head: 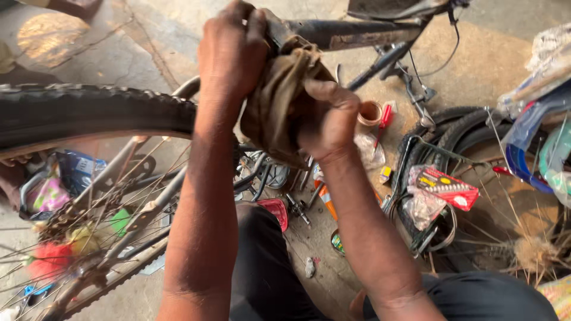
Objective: The person sits on the floor in a workshop and cleans a bicycle frame with a rag. They then open a tube of grease, apply it to a metal part, and use a red tool to work on the bicycle's head tube area.
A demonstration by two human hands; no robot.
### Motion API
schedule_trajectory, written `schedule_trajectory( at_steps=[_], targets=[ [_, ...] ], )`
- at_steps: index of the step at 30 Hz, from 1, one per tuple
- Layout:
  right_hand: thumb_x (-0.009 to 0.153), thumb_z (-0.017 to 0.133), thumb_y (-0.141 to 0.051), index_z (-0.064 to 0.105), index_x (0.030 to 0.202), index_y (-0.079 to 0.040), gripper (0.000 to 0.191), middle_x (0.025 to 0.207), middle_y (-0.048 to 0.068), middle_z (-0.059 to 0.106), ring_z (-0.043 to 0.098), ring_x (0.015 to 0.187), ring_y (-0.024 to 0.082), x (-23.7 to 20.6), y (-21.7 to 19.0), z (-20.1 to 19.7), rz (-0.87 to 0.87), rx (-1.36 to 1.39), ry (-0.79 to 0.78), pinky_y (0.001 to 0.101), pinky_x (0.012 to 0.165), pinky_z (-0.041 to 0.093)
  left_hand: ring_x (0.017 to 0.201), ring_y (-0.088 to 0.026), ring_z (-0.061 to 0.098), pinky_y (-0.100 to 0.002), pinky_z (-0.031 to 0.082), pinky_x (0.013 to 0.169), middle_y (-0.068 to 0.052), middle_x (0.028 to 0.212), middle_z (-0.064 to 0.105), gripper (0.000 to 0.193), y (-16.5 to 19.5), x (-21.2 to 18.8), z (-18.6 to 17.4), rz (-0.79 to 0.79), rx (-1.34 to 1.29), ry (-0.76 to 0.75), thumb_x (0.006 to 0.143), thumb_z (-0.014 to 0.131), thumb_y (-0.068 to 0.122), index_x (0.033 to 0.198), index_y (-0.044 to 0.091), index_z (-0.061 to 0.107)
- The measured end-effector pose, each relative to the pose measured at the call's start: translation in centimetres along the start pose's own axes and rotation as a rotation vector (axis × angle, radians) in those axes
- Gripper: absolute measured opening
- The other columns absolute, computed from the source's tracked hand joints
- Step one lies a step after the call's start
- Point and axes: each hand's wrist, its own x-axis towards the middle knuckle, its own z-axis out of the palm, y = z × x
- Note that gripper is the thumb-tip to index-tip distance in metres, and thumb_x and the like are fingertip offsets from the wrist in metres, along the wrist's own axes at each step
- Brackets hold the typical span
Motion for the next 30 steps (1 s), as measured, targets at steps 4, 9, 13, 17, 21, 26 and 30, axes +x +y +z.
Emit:
schedule_trajectory(
  at_steps=[4, 9, 13, 17, 21, 26, 30],
  targets=[
    [0.085, 0.068, -0.01, 0.073, 0.096, -0.008, 0.012, 0.106, 0.01, 0.07, 0.069, 0.092, 0.026, 1.5, -0.7, 0.0, -0.124, -0.181, -0.135, 0.0456, 0.092, 0.058, 0.094, -0.045, 0.068, -0.054, 0.053, 0.079, -0.022, 0.097, 0.074, 0.033, -0.4, -0.7, 0.2, -0.087, 0.032, -0.032, 0.098, 0.065, 0.036, 0.102, 0.004, 0.073],
    [0.086, 0.067, -0.009, 0.072, 0.093, -0.006, 0.009, 0.099, 0.009, 0.071, 0.07, 0.088, 0.024, 6.3, -1.1, -4.9, -0.242, -0.658, -0.506, 0.0432, 0.093, 0.058, 0.084, -0.039, 0.074, -0.05, 0.055, 0.077, -0.019, 0.088, 0.076, 0.031, 0.1, -0.6, -0.2, -0.014, -0.075, -0.004, 0.097, 0.063, 0.035, 0.103, 0.007, 0.076],
    [0.087, 0.066, -0.008, 0.071, 0.09, -0.005, 0.007, 0.093, 0.008, 0.071, 0.07, 0.085, 0.023, 4.5, -1.2, -8.2, -0.134, -0.363, -0.173, 0.0412, 0.094, 0.058, 0.076, -0.033, 0.076, -0.047, 0.057, 0.073, -0.017, 0.081, 0.076, 0.033, 0.3, -0.5, 0.0, -0.054, -0.078, -0.002, 0.096, 0.065, 0.036, 0.101, 0.005, 0.075],
    [0.082, 0.063, -0.008, 0.073, 0.088, -0.003, 0.012, 0.091, 0.009, 0.074, 0.072, 0.087, 0.023, 0.9, 0.2, -8.6, 0.636, 0.933, 0.561, 0.0383, 0.092, 0.057, 0.075, -0.034, 0.074, -0.048, 0.056, 0.071, -0.019, 0.081, 0.076, 0.028, -0.3, -0.8, 0.5, 0.005, -0.026, -0.004, 0.099, 0.066, 0.032, 0.101, 0.006, 0.077],
    [0.089, 0.059, -0.01, 0.068, 0.088, -0.007, 0.01, 0.086, 0.007, 0.07, 0.068, 0.08, 0.023, -0.1, 2.0, -8.4, 0.555, 1.14, 0.56, 0.0387, 0.082, 0.056, 0.063, -0.024, 0.072, -0.041, 0.053, 0.062, -0.014, 0.074, 0.074, 0.023, -1.1, -0.6, 0.7, -0.094, -0.147, -0.003, 0.1, 0.062, 0.026, 0.099, 0.006, 0.074],
    [0.073, 0.071, -0.009, 0.069, 0.084, -0.008, 0.011, 0.083, 0.009, 0.07, 0.07, 0.078, 0.023, -1.7, 2.7, -3.9, 0.919, 0.951, 0.503, 0.0424, 0.076, 0.063, 0.063, -0.017, 0.062, -0.037, 0.048, 0.06, -0.008, 0.073, 0.068, 0.017, -2.4, -0.8, 1.2, 0.082, -0.426, 0.311, 0.101, 0.059, 0.009, 0.091, -0.001, 0.067],
    [0.074, 0.078, 0.003, 0.067, 0.095, -0.01, 0.027, 0.094, 0.003, 0.07, 0.07, 0.088, 0.019, -3.2, 1.5, -4.0, 0.625, 0.541, 0.561, 0.0412, 0.088, 0.063, 0.058, -0.016, 0.052, -0.038, 0.041, 0.058, -0.006, 0.066, 0.061, 0.016, -3.2, -0.7, 2.0, 0.03, -0.429, 0.436, 0.099, 0.059, 0.006, 0.084, -0.001, 0.06]
  ],
)
